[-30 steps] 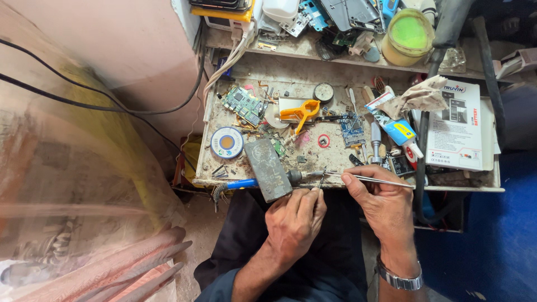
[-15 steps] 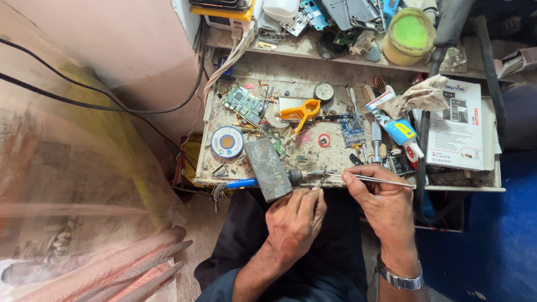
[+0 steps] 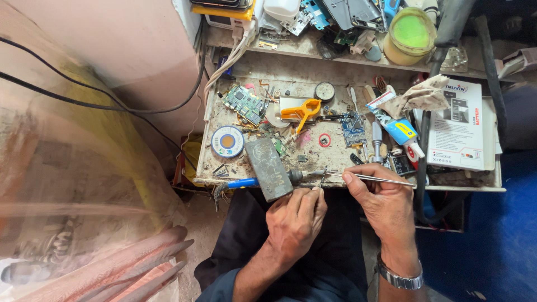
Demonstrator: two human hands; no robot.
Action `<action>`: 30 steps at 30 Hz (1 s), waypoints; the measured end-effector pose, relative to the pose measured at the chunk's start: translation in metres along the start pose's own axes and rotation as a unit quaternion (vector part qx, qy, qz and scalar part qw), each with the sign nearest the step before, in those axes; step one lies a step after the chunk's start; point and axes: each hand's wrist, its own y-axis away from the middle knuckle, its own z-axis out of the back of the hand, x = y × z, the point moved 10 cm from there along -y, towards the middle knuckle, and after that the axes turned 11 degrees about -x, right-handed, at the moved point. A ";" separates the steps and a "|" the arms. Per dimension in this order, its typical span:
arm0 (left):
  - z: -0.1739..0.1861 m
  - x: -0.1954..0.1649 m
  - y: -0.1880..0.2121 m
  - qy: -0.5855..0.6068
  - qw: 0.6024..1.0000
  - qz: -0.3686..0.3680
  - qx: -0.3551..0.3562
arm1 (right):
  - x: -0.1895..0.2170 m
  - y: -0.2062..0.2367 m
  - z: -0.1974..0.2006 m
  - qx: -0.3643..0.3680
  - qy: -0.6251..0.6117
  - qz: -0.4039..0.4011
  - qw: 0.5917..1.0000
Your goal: The person sorts small components from a green tray and uses a soldering iron and tweezers to work on a circuit board at a cluttered workbench.
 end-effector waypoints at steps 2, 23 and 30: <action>0.000 0.000 0.000 0.002 1.000 0.001 -0.001 | -0.002 0.000 0.000 0.002 -0.006 -0.008 1.000; 0.000 -0.001 0.000 -0.007 1.000 -0.012 -0.006 | -0.002 -0.003 0.000 0.005 0.012 -0.003 1.000; 0.000 -0.001 0.000 -0.013 1.000 -0.013 -0.008 | -0.002 -0.003 0.000 0.007 0.004 -0.003 1.000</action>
